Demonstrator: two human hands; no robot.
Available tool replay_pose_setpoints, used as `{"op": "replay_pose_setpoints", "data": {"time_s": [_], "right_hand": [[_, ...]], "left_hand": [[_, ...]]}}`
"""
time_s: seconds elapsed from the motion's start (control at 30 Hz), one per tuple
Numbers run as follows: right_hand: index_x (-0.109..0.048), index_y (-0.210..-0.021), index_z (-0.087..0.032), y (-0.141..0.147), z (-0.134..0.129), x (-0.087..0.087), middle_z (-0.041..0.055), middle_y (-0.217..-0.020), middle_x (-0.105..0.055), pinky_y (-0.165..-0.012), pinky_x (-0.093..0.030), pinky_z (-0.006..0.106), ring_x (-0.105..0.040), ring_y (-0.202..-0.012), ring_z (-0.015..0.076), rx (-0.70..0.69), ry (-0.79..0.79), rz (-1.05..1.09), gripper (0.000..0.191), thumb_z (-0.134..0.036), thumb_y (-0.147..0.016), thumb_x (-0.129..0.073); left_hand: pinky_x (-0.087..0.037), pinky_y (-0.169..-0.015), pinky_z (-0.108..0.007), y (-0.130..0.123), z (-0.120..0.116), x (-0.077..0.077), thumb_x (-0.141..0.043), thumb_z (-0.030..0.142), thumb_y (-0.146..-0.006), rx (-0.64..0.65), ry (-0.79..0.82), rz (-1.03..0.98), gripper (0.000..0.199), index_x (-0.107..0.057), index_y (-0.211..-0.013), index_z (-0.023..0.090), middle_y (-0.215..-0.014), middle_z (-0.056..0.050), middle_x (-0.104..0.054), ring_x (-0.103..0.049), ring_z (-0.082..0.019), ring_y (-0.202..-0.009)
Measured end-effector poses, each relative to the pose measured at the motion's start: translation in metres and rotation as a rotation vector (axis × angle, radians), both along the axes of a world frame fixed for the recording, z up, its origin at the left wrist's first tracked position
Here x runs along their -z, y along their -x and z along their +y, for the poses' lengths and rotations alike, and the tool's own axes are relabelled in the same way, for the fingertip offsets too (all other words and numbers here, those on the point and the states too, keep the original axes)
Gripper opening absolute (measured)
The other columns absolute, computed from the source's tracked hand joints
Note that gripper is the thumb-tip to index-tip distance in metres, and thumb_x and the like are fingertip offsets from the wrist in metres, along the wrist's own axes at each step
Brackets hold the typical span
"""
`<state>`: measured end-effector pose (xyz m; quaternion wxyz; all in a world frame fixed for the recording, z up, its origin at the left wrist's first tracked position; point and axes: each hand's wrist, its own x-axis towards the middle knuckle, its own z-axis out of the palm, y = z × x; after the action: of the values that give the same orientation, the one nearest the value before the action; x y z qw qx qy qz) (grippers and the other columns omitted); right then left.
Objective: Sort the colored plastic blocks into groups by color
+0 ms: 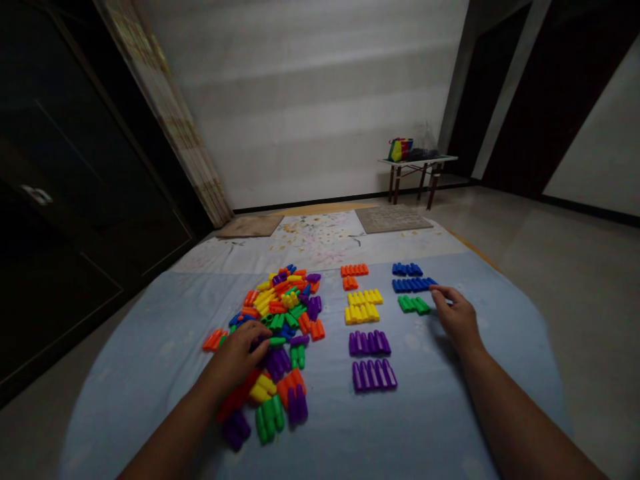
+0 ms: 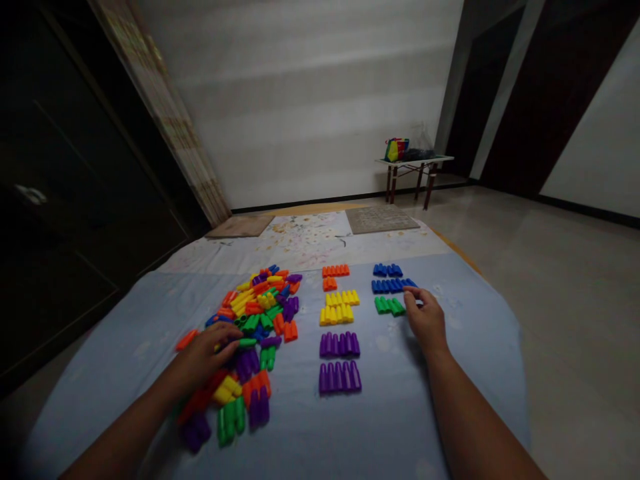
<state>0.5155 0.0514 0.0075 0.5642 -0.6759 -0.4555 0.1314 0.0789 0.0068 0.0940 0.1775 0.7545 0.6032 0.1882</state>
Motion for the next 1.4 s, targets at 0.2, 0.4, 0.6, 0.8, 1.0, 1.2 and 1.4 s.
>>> {"op": "replay_pose_setpoints", "data": {"time_s": [0.2,0.4,0.6,0.8,1.0,1.2,1.4], "right_hand": [[-0.067,-0.092,-0.017,0.000,0.000,0.002,0.0088,-0.092,-0.067,-0.069,-0.046,0.031,-0.060,-0.075,0.0196,-0.011,-0.014,0.002,0.037,-0.044,-0.073,-0.051],[-0.067,-0.090,-0.018,0.003,-0.004,-0.004,0.0082,-0.087,-0.067,-0.066,-0.047,0.031,-0.060,-0.074,0.0201,-0.004,-0.033,-0.032,0.036,-0.045,-0.073,-0.050],[-0.067,-0.090,-0.017,0.002,-0.002,-0.001,0.0092,-0.091,-0.068,-0.069,-0.047,0.033,-0.061,-0.077,0.0211,-0.008,0.006,-0.006,0.037,-0.046,-0.072,-0.051],[-0.067,-0.091,-0.017,0.001,0.000,0.002,0.0094,-0.091,-0.068,-0.068,-0.046,0.032,-0.061,-0.077,0.0212,-0.014,-0.008,-0.011,0.039,-0.046,-0.073,-0.050],[-0.067,-0.090,-0.018,0.000,0.000,0.001,0.0093,-0.093,-0.067,-0.072,-0.047,0.034,-0.061,-0.081,0.0226,-0.015,0.001,-0.010,0.037,-0.046,-0.072,-0.050],[-0.066,-0.091,-0.018,0.003,0.000,-0.002,0.0086,-0.094,-0.067,-0.071,-0.046,0.032,-0.061,-0.079,0.0214,-0.015,0.029,0.020,0.037,-0.046,-0.072,-0.051],[-0.066,-0.090,-0.016,0.004,-0.001,-0.004,0.0089,-0.091,-0.067,-0.068,-0.046,0.031,-0.060,-0.077,0.0206,-0.023,0.012,0.025,0.038,-0.046,-0.072,-0.051]], "left_hand": [[-0.046,-0.079,-0.033,0.035,0.002,-0.010,-0.050,0.044,-0.070,-0.220,0.024,0.027,0.038,-0.064,-0.097,0.020,-0.093,-0.005,-0.066,-0.060,-0.021,-0.084],[-0.046,-0.078,-0.031,0.036,0.002,-0.003,-0.051,0.048,-0.070,-0.221,0.039,0.044,0.039,-0.065,-0.094,0.020,-0.094,-0.005,-0.066,-0.060,-0.021,-0.085],[-0.045,-0.080,-0.033,0.025,0.008,0.015,-0.052,0.049,-0.070,-0.214,0.024,0.046,0.048,-0.063,-0.103,0.016,-0.098,-0.009,-0.064,-0.060,-0.022,-0.088],[-0.046,-0.081,-0.032,0.028,0.014,0.019,-0.053,0.038,-0.067,-0.208,0.100,-0.054,0.039,-0.064,-0.099,0.016,-0.097,-0.008,-0.065,-0.061,-0.021,-0.089],[-0.049,-0.076,-0.032,0.023,0.010,0.009,-0.057,0.034,-0.062,-0.200,0.124,-0.299,0.031,-0.058,-0.089,0.018,-0.084,-0.002,-0.067,-0.063,-0.019,-0.083],[-0.049,-0.076,-0.033,0.015,0.008,0.000,-0.060,0.042,-0.058,-0.321,-0.006,-0.480,0.039,-0.056,-0.088,0.016,-0.086,-0.005,-0.067,-0.064,-0.020,-0.081],[-0.047,-0.078,-0.034,-0.003,0.008,0.005,-0.056,0.039,-0.067,-0.231,-0.103,-0.296,0.027,-0.057,-0.085,0.019,-0.086,-0.004,-0.065,-0.061,-0.020,-0.083]]}}
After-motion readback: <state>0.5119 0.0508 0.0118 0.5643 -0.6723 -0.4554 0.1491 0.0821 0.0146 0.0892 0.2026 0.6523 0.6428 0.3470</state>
